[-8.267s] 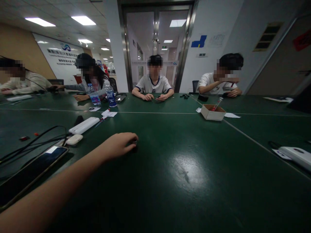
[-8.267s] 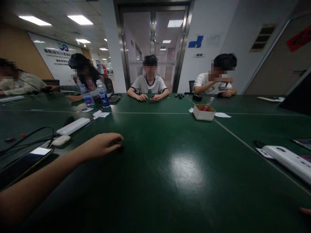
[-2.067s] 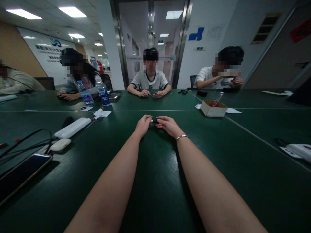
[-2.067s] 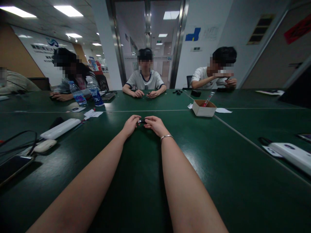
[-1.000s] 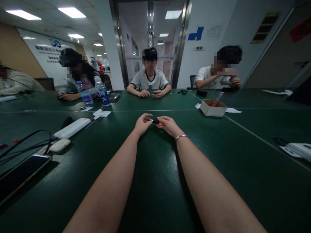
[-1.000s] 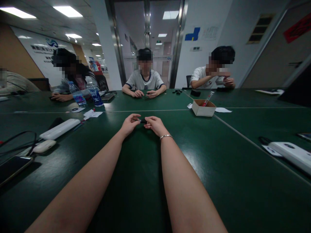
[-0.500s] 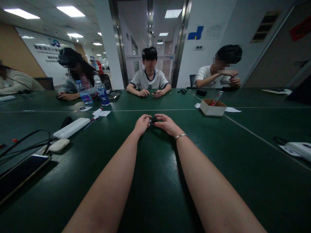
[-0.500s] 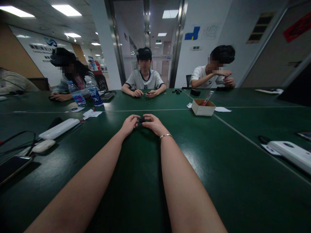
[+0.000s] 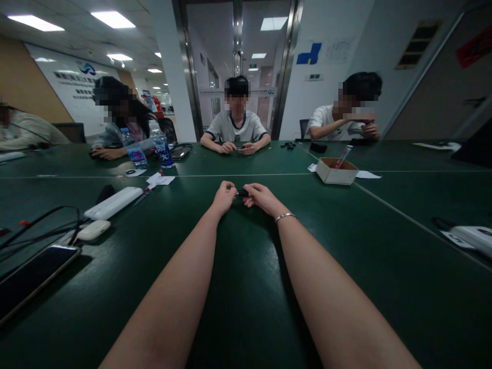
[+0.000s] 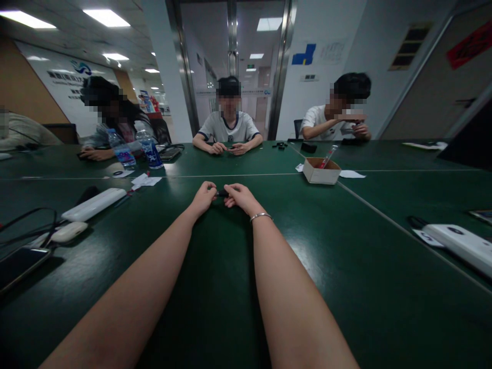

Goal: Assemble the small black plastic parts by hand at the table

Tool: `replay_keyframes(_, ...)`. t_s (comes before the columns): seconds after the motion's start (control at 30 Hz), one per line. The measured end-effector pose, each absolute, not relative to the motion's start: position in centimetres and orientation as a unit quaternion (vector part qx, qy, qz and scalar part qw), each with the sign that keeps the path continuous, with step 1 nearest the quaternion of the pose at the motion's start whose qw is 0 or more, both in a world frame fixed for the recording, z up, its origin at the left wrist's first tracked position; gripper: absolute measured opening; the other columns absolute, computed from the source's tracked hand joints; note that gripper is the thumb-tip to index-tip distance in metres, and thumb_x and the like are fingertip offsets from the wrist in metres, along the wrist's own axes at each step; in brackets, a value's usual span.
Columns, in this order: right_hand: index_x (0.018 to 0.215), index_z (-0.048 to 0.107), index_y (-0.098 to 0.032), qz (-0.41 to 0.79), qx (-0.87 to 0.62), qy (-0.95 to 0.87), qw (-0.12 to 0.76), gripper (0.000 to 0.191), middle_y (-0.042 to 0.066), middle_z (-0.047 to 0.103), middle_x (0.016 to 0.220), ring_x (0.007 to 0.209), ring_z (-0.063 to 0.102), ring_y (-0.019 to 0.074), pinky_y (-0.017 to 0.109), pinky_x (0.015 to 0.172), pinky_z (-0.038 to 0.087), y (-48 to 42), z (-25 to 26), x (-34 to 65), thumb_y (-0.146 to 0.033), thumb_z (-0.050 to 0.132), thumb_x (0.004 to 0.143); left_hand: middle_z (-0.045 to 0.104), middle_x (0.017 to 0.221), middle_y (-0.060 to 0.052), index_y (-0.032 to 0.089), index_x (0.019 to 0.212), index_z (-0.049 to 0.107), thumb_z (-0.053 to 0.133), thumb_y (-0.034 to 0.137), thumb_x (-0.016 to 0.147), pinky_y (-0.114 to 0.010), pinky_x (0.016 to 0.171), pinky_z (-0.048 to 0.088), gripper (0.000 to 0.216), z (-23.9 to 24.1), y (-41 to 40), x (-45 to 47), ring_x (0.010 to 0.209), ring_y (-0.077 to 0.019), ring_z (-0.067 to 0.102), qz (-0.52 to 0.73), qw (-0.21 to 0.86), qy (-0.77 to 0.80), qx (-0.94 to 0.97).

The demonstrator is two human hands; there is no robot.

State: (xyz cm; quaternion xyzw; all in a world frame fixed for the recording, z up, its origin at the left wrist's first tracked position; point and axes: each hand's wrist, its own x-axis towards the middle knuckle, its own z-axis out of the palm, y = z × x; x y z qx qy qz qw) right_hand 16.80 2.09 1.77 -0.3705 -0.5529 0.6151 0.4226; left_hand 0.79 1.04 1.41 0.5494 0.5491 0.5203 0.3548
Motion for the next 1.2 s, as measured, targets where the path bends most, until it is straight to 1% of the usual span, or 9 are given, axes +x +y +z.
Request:
replay_keyframes(0.17, 0.118, 0.04, -0.025, 0.629, -0.3, -0.554, 0.454, 0.063, 0.001, 0.061, 0.101, 0.069, 0.068, 0.0131, 0.019, 0.057, 0.059, 1.85, 1.92, 17.1, -0.001, 0.075, 0.071, 0.048, 0.059, 0.005, 0.018, 0.092, 0.053, 0.054, 0.017, 0.08, -0.021, 0.053, 0.035, 0.012, 1.03, 1.27, 0.52, 0.05, -0.0103, 0.046, 0.511, 0.354, 0.554, 0.554)
replay_keyframes(0.2, 0.118, 0.039, -0.025, 0.63, -0.31, -0.551, 0.452, 0.063, 0.001, 0.061, 0.098, 0.068, 0.068, 0.0133, 0.019, 0.056, 0.059, 1.83, 1.95, 17.12, -0.004, 0.075, 0.072, 0.048, 0.059, 0.005, 0.018, 0.092, 0.053, 0.054, 0.017, 0.08, -0.021, 0.053, 0.035, 0.012, 1.01, 1.29, 0.51, 0.05, -0.0102, 0.046, 0.51, 0.354, 0.554, 0.555)
replay_keyframes(0.33, 0.105, 0.045, -0.019, 0.616, -0.36, -0.564, 0.415, 0.031, -0.001, 0.058, 0.073, 0.048, 0.06, 0.0112, 0.015, 0.039, 0.049, 1.85, 2.01, 16.97, -0.016, 0.068, 0.085, 0.047, 0.057, 0.005, 0.018, 0.091, 0.053, 0.053, 0.017, 0.081, -0.02, 0.052, 0.033, 0.011, 0.99, 1.34, 0.55, 0.049, -0.0103, 0.045, 0.509, 0.351, 0.554, 0.557)
replay_keyframes(0.5, 0.107, 0.04, -0.024, 0.623, -0.315, -0.559, 0.447, 0.054, -0.003, 0.057, 0.086, 0.058, 0.064, 0.0118, 0.018, 0.047, 0.055, 1.72, 2.14, 17.13, -0.004, 0.074, 0.07, 0.047, 0.056, 0.005, 0.019, 0.093, 0.053, 0.051, 0.017, 0.082, -0.021, 0.05, 0.031, 0.012, 0.93, 1.32, 0.5, 0.049, -0.0112, 0.045, 0.5, 0.348, 0.554, 0.567)
replay_keyframes(0.63, 0.102, 0.041, -0.021, 0.624, -0.35, -0.555, 0.425, 0.036, -0.003, 0.057, 0.077, 0.049, 0.059, 0.0107, 0.015, 0.039, 0.048, 1.73, 2.13, 17.13, -0.017, 0.07, 0.081, 0.047, 0.057, 0.005, 0.018, 0.094, 0.053, 0.049, 0.017, 0.083, -0.021, 0.051, 0.031, 0.012, 1.04, 1.21, 0.52, 0.05, -0.0111, 0.046, 0.499, 0.349, 0.554, 0.568)
replay_keyframes(0.77, 0.106, 0.038, -0.025, 0.612, -0.314, -0.563, 0.458, 0.052, -0.004, 0.059, 0.091, 0.049, 0.058, 0.0083, 0.016, 0.04, 0.049, 1.81, 2.06, 17.02, -0.008, 0.073, 0.071, 0.05, 0.061, 0.004, 0.018, 0.093, 0.054, 0.052, 0.017, 0.081, -0.021, 0.054, 0.036, 0.012, 1.11, 1.24, 0.61, 0.052, -0.0109, 0.047, 0.504, 0.346, 0.56, 0.559)
replay_keyframes(0.93, 0.101, 0.039, -0.022, 0.6, -0.37, -0.568, 0.424, 0.032, -0.004, 0.056, 0.078, 0.038, 0.05, 0.0077, 0.016, 0.032, 0.042, 1.96, 2.07, 16.86, -0.02, 0.065, 0.081, 0.05, 0.062, 0.004, 0.018, 0.095, 0.055, 0.053, 0.017, 0.082, -0.021, 0.055, 0.037, 0.013, 1.05, 1.24, 0.57, 0.052, -0.0109, 0.047, 0.505, 0.349, 0.56, 0.557)
replay_keyframes(1.07, 0.106, 0.034, -0.026, 0.616, -0.329, -0.558, 0.448, 0.054, -0.006, 0.056, 0.086, 0.043, 0.055, 0.0087, 0.018, 0.037, 0.047, 1.92, 2.22, 16.96, -0.008, 0.068, 0.068, 0.05, 0.062, 0.004, 0.018, 0.096, 0.055, 0.052, 0.017, 0.082, -0.021, 0.055, 0.037, 0.014, 1.06, 1.18, 0.49, 0.052, -0.0108, 0.047, 0.499, 0.351, 0.56, 0.56)
replay_keyframes(1.2, 0.103, 0.035, -0.023, 0.619, -0.367, -0.551, 0.422, 0.038, -0.006, 0.054, 0.072, 0.039, 0.052, 0.0095, 0.017, 0.033, 0.042, 1.98, 2.17, 16.89, -0.022, 0.066, 0.079, 0.05, 0.063, 0.003, 0.018, 0.095, 0.055, 0.053, 0.017, 0.082, -0.021, 0.054, 0.036, 0.013, 1.06, 1.23, 0.49, 0.053, -0.0106, 0.047, 0.503, 0.35, 0.556, 0.561)
